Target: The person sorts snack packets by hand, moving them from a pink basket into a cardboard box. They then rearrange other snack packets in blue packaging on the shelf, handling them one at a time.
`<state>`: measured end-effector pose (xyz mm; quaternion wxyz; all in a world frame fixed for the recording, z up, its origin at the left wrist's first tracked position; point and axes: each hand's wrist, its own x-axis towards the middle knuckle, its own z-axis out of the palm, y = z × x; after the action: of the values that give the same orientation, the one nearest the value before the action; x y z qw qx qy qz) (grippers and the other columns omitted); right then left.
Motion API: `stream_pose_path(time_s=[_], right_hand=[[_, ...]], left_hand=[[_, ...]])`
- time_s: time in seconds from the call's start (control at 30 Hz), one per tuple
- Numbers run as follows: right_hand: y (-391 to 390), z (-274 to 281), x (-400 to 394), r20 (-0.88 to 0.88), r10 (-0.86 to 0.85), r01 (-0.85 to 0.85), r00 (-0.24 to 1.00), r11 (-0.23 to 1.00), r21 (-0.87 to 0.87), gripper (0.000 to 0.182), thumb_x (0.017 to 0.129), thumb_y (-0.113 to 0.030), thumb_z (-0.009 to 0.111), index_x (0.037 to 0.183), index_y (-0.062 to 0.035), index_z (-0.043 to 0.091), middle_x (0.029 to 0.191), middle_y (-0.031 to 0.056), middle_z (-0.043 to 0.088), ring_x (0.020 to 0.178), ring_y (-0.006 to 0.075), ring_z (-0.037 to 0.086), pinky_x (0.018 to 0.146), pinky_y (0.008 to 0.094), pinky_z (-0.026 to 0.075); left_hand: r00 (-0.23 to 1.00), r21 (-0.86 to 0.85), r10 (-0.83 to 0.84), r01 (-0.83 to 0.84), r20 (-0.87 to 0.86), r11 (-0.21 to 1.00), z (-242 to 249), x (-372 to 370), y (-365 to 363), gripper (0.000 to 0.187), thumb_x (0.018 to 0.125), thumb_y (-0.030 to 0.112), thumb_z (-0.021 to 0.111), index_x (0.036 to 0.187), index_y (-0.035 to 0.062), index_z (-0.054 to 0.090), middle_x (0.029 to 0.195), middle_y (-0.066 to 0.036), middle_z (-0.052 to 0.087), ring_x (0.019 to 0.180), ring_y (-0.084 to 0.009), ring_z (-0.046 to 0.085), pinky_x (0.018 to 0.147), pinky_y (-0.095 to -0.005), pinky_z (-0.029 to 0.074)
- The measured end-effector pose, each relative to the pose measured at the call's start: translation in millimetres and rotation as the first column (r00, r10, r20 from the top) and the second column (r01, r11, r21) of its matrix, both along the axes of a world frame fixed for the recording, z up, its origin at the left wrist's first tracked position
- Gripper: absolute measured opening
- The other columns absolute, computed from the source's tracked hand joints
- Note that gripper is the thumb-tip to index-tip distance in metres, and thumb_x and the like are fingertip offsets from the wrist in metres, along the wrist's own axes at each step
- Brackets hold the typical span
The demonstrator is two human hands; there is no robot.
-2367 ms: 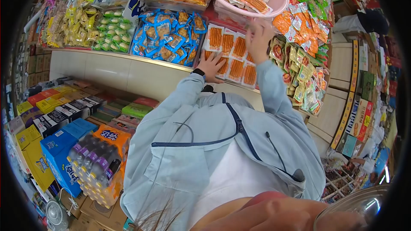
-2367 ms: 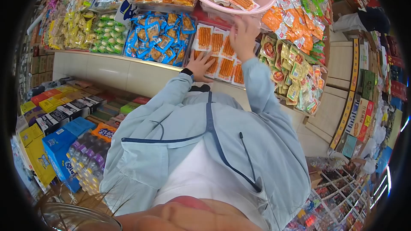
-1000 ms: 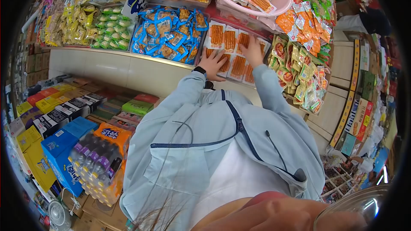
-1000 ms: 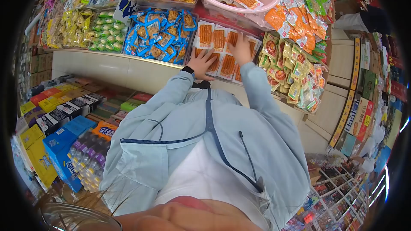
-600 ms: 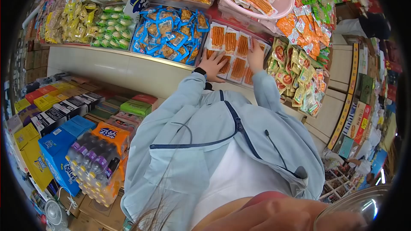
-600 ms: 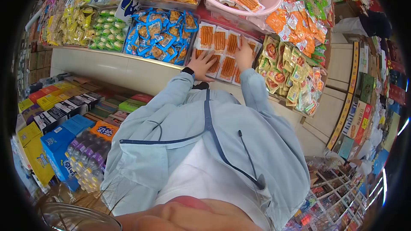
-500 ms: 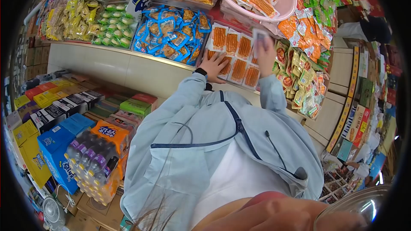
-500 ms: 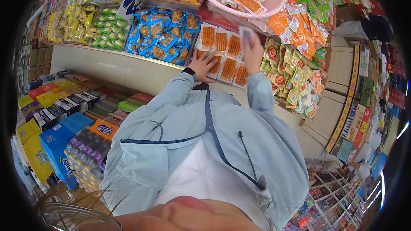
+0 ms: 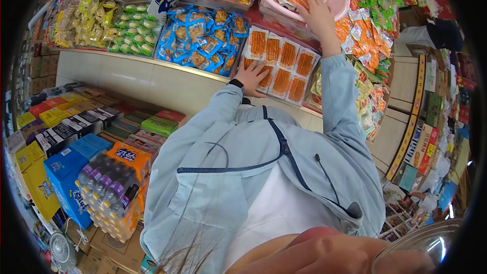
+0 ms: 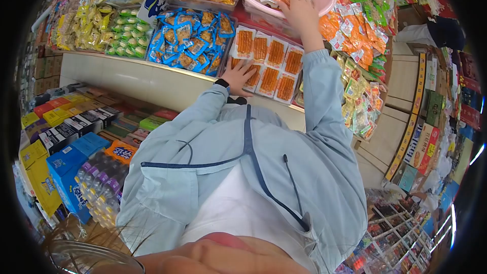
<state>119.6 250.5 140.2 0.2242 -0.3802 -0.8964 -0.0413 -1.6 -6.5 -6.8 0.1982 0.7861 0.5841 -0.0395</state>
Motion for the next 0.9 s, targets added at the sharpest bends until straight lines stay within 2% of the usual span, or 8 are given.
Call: stream_pose_path(time_s=[0.07,0.2,0.27,0.37,0.4,0.67,0.77,0.9], right_hand=[[-13.2,2.6,1.4,-0.153,0.091,-0.054,0.984,0.972,0.229,0.042,0.084,-0.025,0.063,0.124,-0.0121,0.056,0.131,0.0108,0.054,0.123,0.0295,0.049,0.103,0.0492,0.034],[-89.9,-41.2,14.1,-0.321,0.278,-0.217,0.905,0.953,0.212,0.041,0.072,-0.006,0.063,0.113,-0.0122,0.059,0.117,0.0115,0.056,0.111,0.0332,0.051,0.096,0.0494,0.036],[-111.7,-96.4,17.5,-0.018,0.236,-0.234,0.972,0.947,-0.221,0.057,0.073,-0.014,0.066,0.128,-0.0137,0.052,0.135,0.0138,0.047,0.125,0.0336,0.044,0.102,0.0520,0.032],[-135.2,-127.3,14.6,0.228,0.091,0.010,0.969,0.914,-0.406,0.080,0.074,-0.026,0.070,0.145,-0.0170,0.035,0.151,0.0152,0.030,0.139,0.0320,0.029,0.108,0.0563,0.024],[-128.6,-126.7,12.9,0.383,0.127,0.111,0.915,0.833,-0.541,0.099,0.071,-0.041,0.074,0.151,-0.0197,0.019,0.158,0.0137,0.014,0.145,0.0288,0.017,0.112,0.0581,0.015],[-116.7,-135.3,23.2,0.304,0.209,-0.065,0.929,0.904,-0.422,0.096,0.065,-0.041,0.081,0.144,-0.0134,0.035,0.144,0.0144,0.038,0.132,0.0346,0.037,0.109,0.0515,0.025],[-118.9,-119.7,17.2,0.330,0.171,-0.008,0.928,0.897,-0.442,0.095,0.064,-0.041,0.082,0.143,-0.0132,0.037,0.142,0.0143,0.040,0.131,0.0367,0.038,0.108,0.0503,0.026],[-114.0,-122.0,16.9,0.260,0.160,-0.058,0.952,0.931,-0.360,0.097,0.059,-0.036,0.085,0.141,-0.0130,0.039,0.131,0.0113,0.046,0.119,0.0316,0.044,0.096,0.0476,0.035]], left_hand=[[1.000,-0.013,-0.007,0.007,-0.005,1.000,3.2,0.8,-0.9,0.104,0.069,0.074,0.060,0.148,0.0145,0.029,0.158,-0.011,0.013,0.143,-0.0367,0.014,0.107,-0.0714,0.001],[1.000,0.013,-0.007,0.007,-0.013,1.000,1.5,-0.8,-0.3,0.103,0.069,0.075,0.059,0.148,0.0149,0.029,0.158,-0.011,0.014,0.143,-0.0364,0.016,0.107,-0.0725,0.003],[1.000,0.025,-0.006,0.006,0.003,1.000,-0.9,0.3,-1.0,0.103,0.069,0.075,0.059,0.147,0.0151,0.030,0.157,-0.012,0.015,0.143,-0.0368,0.016,0.106,-0.0730,0.003],[0.999,0.027,0.003,-0.004,0.037,1.000,-1.8,-0.5,-0.7,0.103,0.067,0.073,0.062,0.147,0.0148,0.032,0.157,-0.014,0.015,0.143,-0.0382,0.014,0.106,-0.0728,0.002],[0.999,0.031,0.001,-0.002,0.040,1.000,-1.8,-0.9,-1.0,0.103,0.067,0.073,0.062,0.146,0.0148,0.033,0.157,-0.016,0.015,0.143,-0.0386,0.014,0.106,-0.0730,0.002],[0.998,0.066,0.021,-0.024,0.054,0.998,-5.3,0.7,-0.3,0.104,0.063,0.073,0.066,0.144,0.0137,0.036,0.151,-0.021,0.023,0.141,-0.0392,0.017,0.105,-0.0736,0.005],[0.998,0.077,0.008,-0.013,0.064,0.997,-9.7,-1.1,-0.8,0.104,0.063,0.073,0.066,0.143,0.0133,0.038,0.148,-0.022,0.027,0.141,-0.0392,0.018,0.105,-0.0734,0.005],[0.998,0.082,0.018,-0.023,0.063,0.996,-5.5,-0.3,-3.4,0.103,0.063,0.072,0.066,0.142,0.0133,0.038,0.144,-0.022,0.033,0.140,-0.0393,0.020,0.106,-0.0729,0.006]])
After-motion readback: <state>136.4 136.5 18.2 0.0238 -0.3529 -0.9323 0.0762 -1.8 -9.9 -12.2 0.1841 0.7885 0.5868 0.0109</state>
